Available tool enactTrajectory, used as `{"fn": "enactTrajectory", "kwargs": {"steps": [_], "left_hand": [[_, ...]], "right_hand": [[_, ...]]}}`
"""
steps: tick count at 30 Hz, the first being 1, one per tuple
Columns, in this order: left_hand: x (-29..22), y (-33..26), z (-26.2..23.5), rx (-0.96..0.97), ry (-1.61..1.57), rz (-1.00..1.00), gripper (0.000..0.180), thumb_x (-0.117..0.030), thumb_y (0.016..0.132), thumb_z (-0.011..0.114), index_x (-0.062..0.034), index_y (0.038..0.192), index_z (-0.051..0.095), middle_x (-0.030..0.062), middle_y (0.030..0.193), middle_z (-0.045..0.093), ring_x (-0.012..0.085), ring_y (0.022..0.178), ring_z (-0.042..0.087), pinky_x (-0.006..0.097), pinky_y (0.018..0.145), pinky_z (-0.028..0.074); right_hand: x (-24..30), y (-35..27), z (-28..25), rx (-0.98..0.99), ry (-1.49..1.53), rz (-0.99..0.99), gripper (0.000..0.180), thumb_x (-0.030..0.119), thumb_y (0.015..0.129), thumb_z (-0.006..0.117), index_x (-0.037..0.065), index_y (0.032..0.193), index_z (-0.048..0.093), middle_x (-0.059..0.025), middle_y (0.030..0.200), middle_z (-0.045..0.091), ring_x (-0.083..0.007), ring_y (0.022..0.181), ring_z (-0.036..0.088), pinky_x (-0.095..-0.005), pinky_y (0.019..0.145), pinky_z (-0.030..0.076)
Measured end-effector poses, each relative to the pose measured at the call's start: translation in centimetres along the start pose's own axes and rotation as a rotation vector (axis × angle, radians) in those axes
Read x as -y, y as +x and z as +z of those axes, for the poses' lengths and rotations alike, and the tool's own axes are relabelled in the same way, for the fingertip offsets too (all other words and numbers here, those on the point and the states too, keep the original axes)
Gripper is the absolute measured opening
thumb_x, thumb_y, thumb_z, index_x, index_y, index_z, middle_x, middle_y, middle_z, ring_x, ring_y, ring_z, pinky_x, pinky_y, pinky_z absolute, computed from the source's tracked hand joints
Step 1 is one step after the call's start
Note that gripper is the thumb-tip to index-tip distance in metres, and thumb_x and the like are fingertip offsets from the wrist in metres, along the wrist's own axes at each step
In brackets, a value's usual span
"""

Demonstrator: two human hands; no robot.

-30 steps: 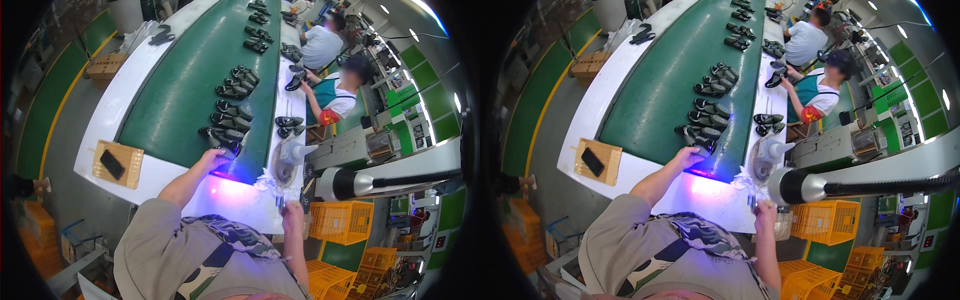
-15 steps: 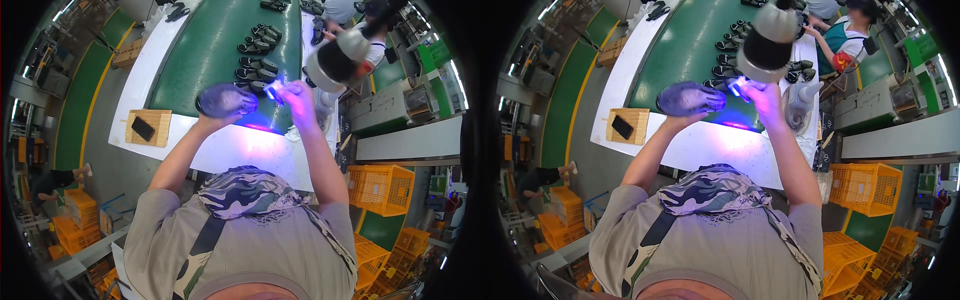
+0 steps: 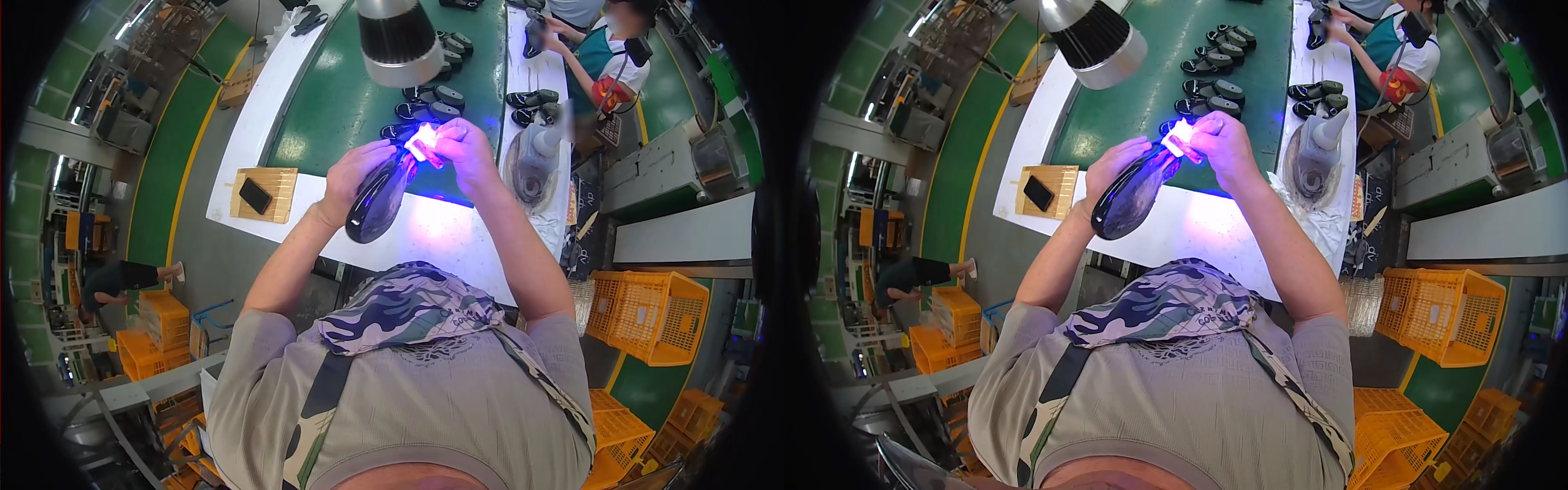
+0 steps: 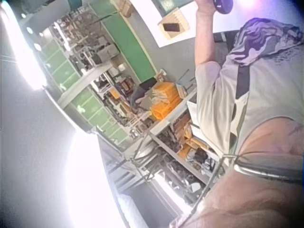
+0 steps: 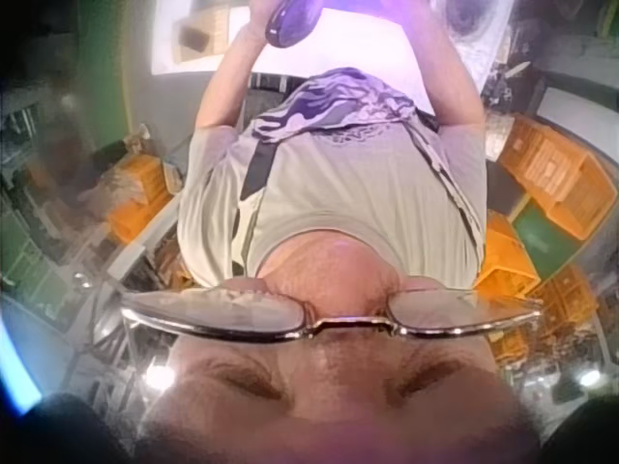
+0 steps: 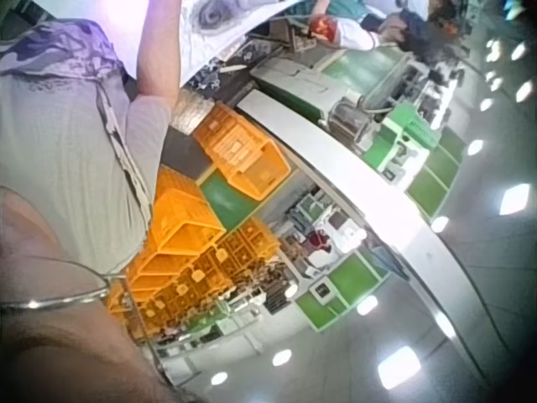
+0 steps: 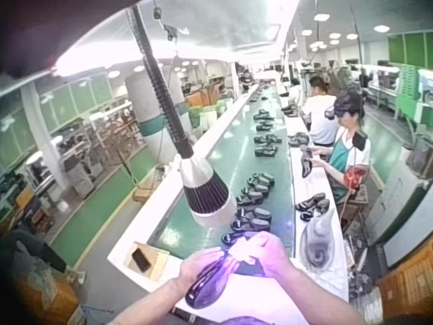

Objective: The person repeatedly picks up black shoes from a table, wipes them with a white cloth, and places them on a shelf. The task is performed in a repetitive cycle of picking, cleaning, and placing.

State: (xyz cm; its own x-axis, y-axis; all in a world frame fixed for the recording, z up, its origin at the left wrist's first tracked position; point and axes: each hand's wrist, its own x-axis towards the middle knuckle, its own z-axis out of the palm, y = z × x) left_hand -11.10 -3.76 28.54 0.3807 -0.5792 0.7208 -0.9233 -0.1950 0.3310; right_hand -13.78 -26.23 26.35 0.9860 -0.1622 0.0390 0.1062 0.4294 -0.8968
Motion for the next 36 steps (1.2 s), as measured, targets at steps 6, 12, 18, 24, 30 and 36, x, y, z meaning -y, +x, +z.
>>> {"fn": "enactTrajectory", "kwargs": {"steps": [6, 12, 18, 24, 30, 36], "left_hand": [[-0.7, 0.5, 2.1, 0.012, 0.019, -0.082, 0.047, -0.012, 0.068, 0.079, -0.0012, 0.111, 0.062, 0.0153, 0.104, 0.068, 0.0310, 0.097, 0.067, 0.038, 0.084, 0.053], [-3.2, 2.1, 3.2, 0.180, -0.114, -0.380, 0.049, -0.013, 0.066, 0.081, -0.0081, 0.111, 0.063, 0.0089, 0.094, 0.068, 0.0219, 0.083, 0.067, 0.032, 0.076, 0.054], [-2.5, 2.3, 3.2, 0.501, -0.325, -0.666, 0.054, -0.015, 0.057, 0.085, -0.0086, 0.106, 0.062, 0.0037, 0.090, 0.069, 0.0132, 0.080, 0.065, 0.030, 0.077, 0.054], [-2.2, 2.4, 2.7, 0.640, -0.544, -0.814, 0.061, -0.011, 0.051, 0.085, -0.0055, 0.107, 0.062, 0.0028, 0.090, 0.069, 0.0125, 0.082, 0.064, 0.030, 0.080, 0.052], [-1.6, 2.0, 2.7, 0.581, -0.886, -0.934, 0.061, -0.004, 0.053, 0.084, -0.0028, 0.110, 0.062, 0.0024, 0.098, 0.067, 0.0142, 0.090, 0.062, 0.031, 0.087, 0.050], [-1.0, 1.5, 2.6, 0.546, -0.984, -1.075, 0.058, 0.001, 0.055, 0.079, -0.0031, 0.111, 0.062, 0.0041, 0.099, 0.068, 0.0155, 0.091, 0.063, 0.031, 0.088, 0.049]], "right_hand": [[3.8, -1.8, 0.0, 0.065, 0.088, 0.049, 0.019, -0.002, 0.072, 0.070, 0.002, 0.085, 0.058, -0.0014, 0.074, 0.056, -0.0094, 0.067, 0.055, -0.0256, 0.061, 0.046], [7.3, -1.9, -0.2, 0.149, -0.103, -0.053, 0.019, 0.001, 0.074, 0.073, 0.003, 0.085, 0.057, 0.0021, 0.073, 0.055, -0.0060, 0.068, 0.052, -0.0230, 0.061, 0.045], [7.9, -0.6, -1.1, 0.144, -0.322, -0.292, 0.016, 0.002, 0.077, 0.071, 0.003, 0.083, 0.057, 0.0017, 0.076, 0.057, -0.0053, 0.071, 0.052, -0.0228, 0.067, 0.046], [7.1, 0.0, -1.7, 0.173, -0.469, -0.436, 0.015, 0.001, 0.079, 0.069, 0.001, 0.084, 0.054, -0.0090, 0.087, 0.063, -0.0132, 0.082, 0.060, -0.0280, 0.074, 0.050], [5.8, -0.6, -1.5, 0.275, -0.535, -0.481, 0.017, -0.001, 0.077, 0.067, 0.003, 0.081, 0.051, -0.0098, 0.089, 0.063, -0.0161, 0.081, 0.060, -0.0292, 0.072, 0.049], [3.6, -1.3, -2.4, 0.353, -0.466, -0.371, 0.017, -0.001, 0.080, 0.067, 0.003, 0.085, 0.052, -0.0096, 0.097, 0.059, -0.0160, 0.094, 0.056, -0.0286, 0.083, 0.046]]}}
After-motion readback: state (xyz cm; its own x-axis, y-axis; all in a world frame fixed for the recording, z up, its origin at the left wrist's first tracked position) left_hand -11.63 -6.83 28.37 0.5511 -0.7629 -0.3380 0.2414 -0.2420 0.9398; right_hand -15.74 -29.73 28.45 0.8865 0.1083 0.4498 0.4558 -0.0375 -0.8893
